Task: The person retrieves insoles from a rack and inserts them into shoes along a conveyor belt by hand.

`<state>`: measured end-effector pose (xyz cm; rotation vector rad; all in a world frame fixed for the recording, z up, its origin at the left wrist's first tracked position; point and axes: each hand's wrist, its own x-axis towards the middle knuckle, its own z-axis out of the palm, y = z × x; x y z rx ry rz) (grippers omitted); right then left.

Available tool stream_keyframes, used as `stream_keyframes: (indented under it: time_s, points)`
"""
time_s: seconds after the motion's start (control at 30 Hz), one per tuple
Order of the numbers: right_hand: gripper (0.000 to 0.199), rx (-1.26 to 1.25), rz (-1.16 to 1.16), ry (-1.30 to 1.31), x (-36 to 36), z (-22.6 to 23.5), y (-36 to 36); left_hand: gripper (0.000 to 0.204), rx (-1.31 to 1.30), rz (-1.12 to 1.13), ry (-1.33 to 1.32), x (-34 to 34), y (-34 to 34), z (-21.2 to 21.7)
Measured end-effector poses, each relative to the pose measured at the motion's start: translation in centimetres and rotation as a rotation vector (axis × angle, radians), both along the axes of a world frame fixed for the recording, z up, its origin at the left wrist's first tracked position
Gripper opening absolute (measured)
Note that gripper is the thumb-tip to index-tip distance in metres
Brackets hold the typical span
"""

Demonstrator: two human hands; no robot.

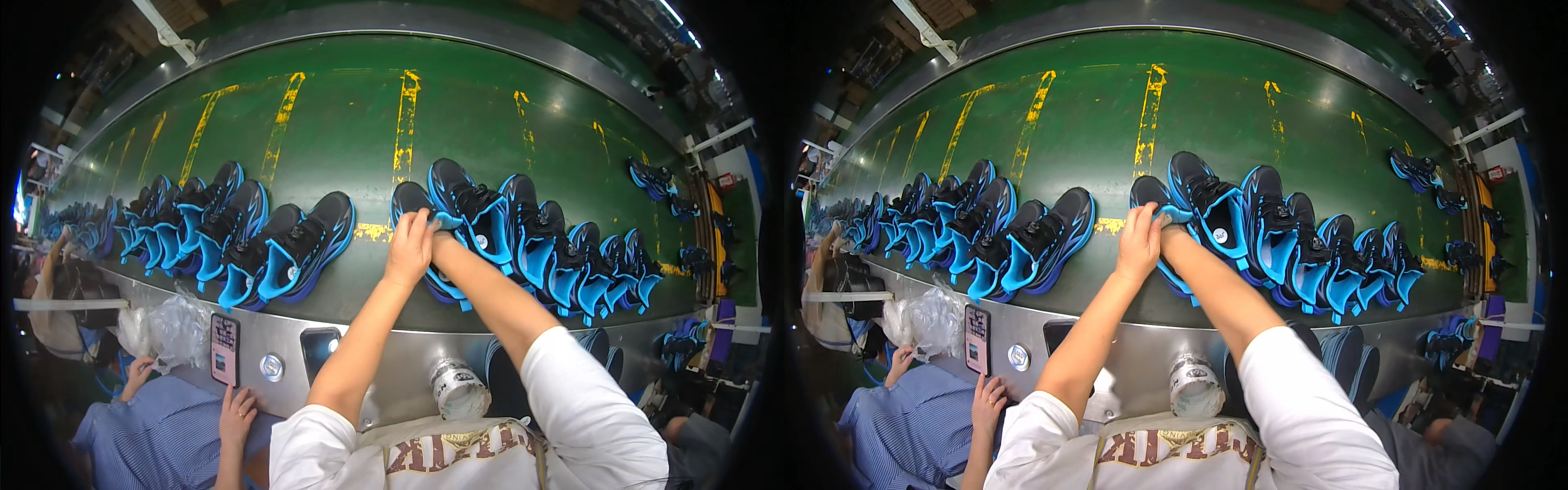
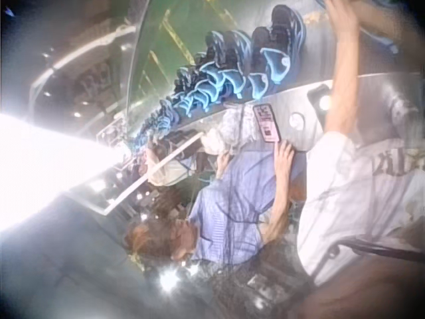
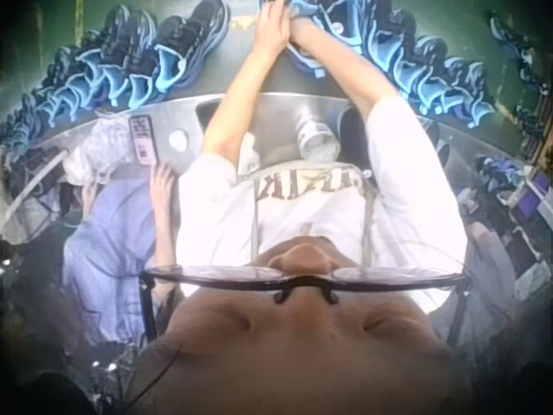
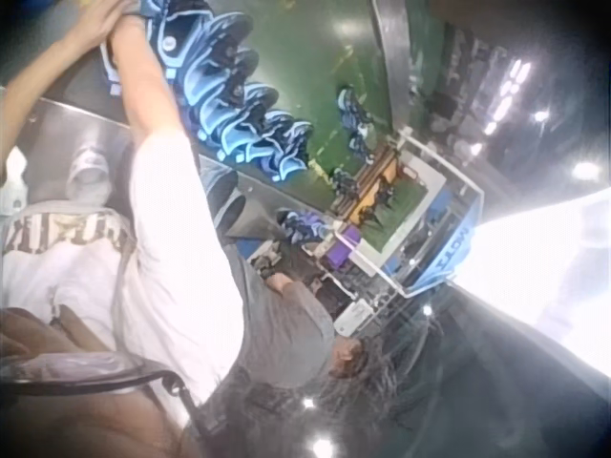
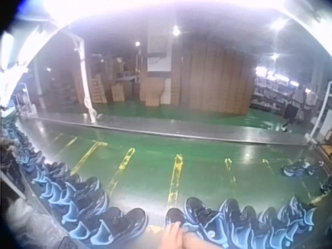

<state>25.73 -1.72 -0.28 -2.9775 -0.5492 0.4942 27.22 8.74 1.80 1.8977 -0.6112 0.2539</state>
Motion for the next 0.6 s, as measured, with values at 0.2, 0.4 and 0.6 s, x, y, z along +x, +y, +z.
stream_keyframes:
  time_s: [0.2, 0.4, 0.6]
  points:
    - [0.064, -0.067, 0.031, 0.704, -3.8, 12.7, 0.5, 0.036, -0.036, 0.034, 0.305, 0.6, 0.5, 0.1]
    - [0.027, 0.277, -0.122, -0.162, -11.1, 8.6, -1.5, 0.045, 0.054, -0.07, 0.284, 0.8, 0.8, 1.8]
    - [0.017, 0.455, -0.266, -0.481, -16.4, 6.7, -1.2, 0.029, -0.012, -0.187, 0.395, -2.0, 1.9, 5.2]
